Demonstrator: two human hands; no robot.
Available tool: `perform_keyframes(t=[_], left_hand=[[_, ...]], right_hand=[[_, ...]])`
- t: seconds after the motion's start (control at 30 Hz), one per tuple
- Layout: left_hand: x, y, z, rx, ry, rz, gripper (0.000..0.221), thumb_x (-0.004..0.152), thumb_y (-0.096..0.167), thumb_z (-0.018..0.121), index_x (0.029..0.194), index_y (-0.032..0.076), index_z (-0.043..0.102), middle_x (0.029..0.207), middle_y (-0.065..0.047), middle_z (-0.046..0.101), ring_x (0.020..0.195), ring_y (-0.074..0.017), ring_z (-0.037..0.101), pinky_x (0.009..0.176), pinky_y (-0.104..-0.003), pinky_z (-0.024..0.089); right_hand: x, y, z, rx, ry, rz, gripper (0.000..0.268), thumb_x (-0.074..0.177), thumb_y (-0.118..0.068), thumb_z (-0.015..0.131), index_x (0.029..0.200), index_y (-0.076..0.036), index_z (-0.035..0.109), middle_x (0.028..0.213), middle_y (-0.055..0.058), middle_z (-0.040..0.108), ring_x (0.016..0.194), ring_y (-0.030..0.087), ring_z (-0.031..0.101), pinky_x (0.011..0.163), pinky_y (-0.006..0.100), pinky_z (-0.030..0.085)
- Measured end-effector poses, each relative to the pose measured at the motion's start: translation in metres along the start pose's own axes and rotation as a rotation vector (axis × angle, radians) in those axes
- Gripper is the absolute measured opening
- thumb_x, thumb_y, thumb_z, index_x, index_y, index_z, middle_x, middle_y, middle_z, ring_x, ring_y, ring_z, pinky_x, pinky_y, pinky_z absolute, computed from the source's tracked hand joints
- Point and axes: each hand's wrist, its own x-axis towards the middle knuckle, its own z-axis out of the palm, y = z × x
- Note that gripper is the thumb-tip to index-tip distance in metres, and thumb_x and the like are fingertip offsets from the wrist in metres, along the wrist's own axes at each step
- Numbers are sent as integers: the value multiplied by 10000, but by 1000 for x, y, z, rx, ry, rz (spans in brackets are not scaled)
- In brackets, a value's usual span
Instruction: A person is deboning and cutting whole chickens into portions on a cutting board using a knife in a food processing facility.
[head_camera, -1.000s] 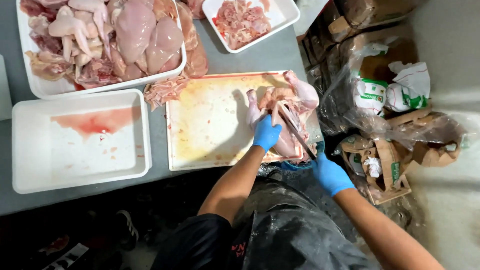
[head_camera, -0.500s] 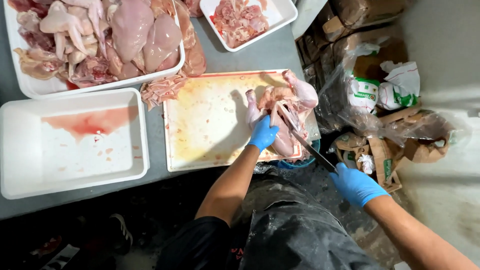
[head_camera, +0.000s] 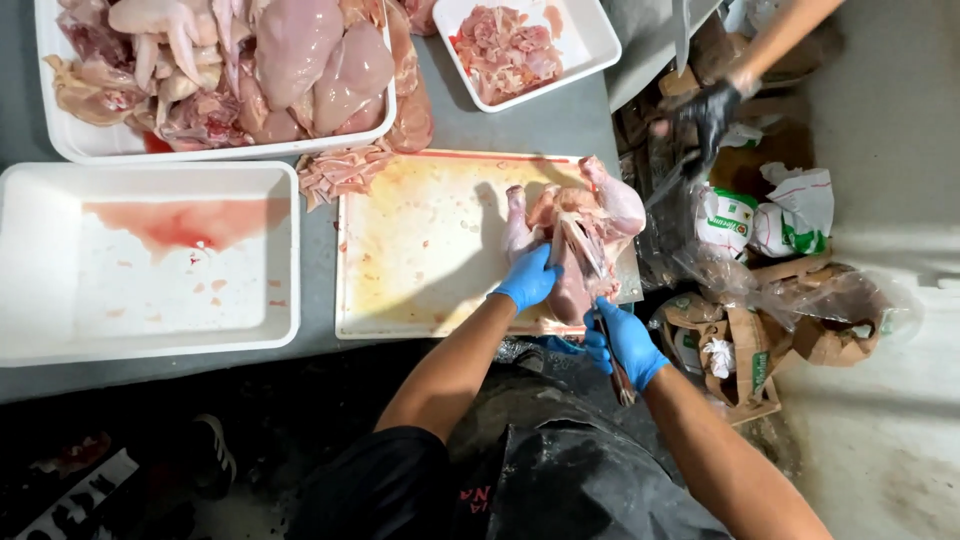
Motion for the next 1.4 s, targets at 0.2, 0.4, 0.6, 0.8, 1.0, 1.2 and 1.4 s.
perform_keyframes(t=[0.2,0.4,0.6,0.8,1.0,1.2,1.4], left_hand=[[-5,-10,-5,87,69,114,294,940,279,715,1099,42,646,1083,-274,742,1106,-453,723,945,-556,604],[-16,17,-14,-51,63,-32,450,958,342,715,1231,-15,690,1248,-281,744,1252,-449,675,1083,-529,562],[-18,54,-2,142,35,-393,709,727,686,767,1194,152,768,1229,-72,792,1208,-273,737,1024,-411,612],[-14,12,-1,-95,82,-279,579,747,450,843,1222,124,783,1184,-154,794,1205,-359,719,1014,-523,606],[-23,45,-11,-132,92,-303,513,861,542,795,1196,153,788,1158,-171,790,1195,-364,715,1004,-524,599],[-9,76,-9,50,137,-367,573,914,601,673,1157,96,794,1107,-165,805,1121,-360,759,963,-489,626],[2,51,-6,54,128,-272,439,909,420,690,1205,100,748,1167,-173,789,1174,-372,733,994,-495,617]], right_hand=[[-38,-64,25,-74,25,-224,441,1154,-455,393,930,-92,504,552,7,314,307,182,390,243,312,304],[-61,-115,15,-490,244,-503,374,1149,-354,574,1030,1,580,617,185,565,429,323,580,320,423,456],[-30,-81,-39,-1205,491,-269,279,1086,-409,592,1151,-138,590,810,132,782,745,293,802,772,486,632],[37,-78,-103,-1500,571,-200,314,1139,-454,464,1170,-145,506,985,251,783,1015,463,780,912,585,606],[43,-75,-102,-1466,557,-246,343,1160,-463,424,1197,-133,510,993,246,780,1001,476,773,871,582,610],[-10,-3,-77,-1359,475,-316,316,1091,-385,551,1205,-91,555,953,304,778,1005,507,763,907,627,610],[-4,23,-70,-1267,430,-144,351,1096,-439,499,1303,-159,547,1138,258,794,1115,481,748,958,616,595]])
